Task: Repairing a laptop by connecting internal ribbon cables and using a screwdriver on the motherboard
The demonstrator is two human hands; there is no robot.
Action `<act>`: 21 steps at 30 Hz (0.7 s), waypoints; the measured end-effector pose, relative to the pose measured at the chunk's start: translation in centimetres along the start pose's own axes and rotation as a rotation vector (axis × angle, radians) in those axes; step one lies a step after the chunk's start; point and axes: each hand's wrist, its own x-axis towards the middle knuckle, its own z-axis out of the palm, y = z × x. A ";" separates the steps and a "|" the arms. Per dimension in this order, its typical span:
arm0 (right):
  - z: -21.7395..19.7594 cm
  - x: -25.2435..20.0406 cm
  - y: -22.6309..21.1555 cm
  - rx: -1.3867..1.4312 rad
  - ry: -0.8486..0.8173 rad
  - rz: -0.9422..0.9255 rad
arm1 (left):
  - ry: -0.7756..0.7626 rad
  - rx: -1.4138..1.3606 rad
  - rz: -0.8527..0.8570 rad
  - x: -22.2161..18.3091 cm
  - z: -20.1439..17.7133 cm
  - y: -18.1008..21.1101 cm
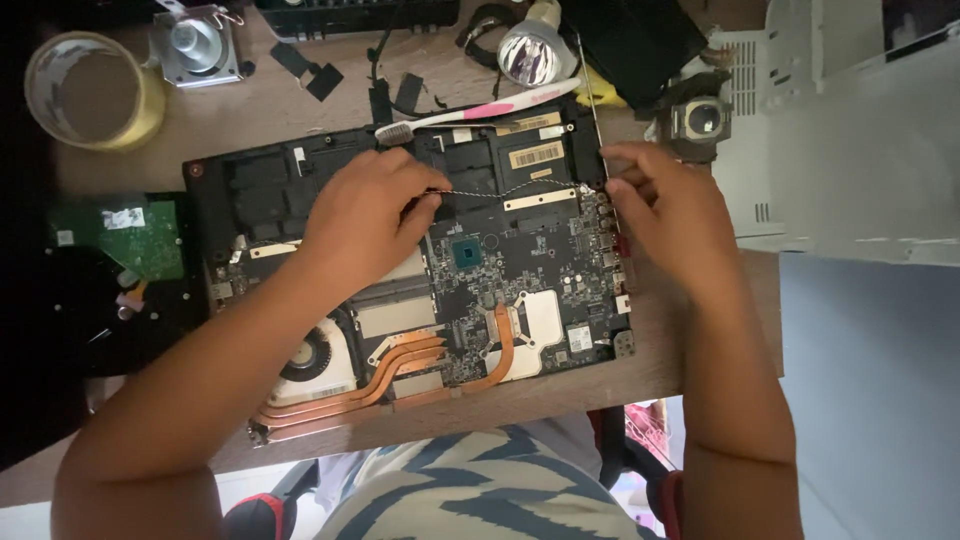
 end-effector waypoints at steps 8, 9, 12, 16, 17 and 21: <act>0.2 0.3 0.5 0.076 0.013 -0.014 | 0.050 -0.102 -0.012 0.2 -0.5 1.2; 0.2 0.2 0.4 0.076 0.013 -0.010 | 0.047 -0.104 -0.011 0.2 -0.5 1.3; -0.1 -0.1 0.0 0.071 0.039 -0.007 | 0.090 -0.176 -0.020 0.0 -0.2 1.5; 0.0 0.2 -0.1 0.090 0.032 0.003 | 0.118 -0.182 0.005 0.0 0.1 1.6; 0.1 0.3 0.2 0.089 0.027 0.004 | 0.102 -0.192 0.006 0.1 0.1 1.7; 0.2 0.1 0.0 0.047 0.015 -0.042 | 0.087 -0.213 0.036 0.0 -0.1 2.3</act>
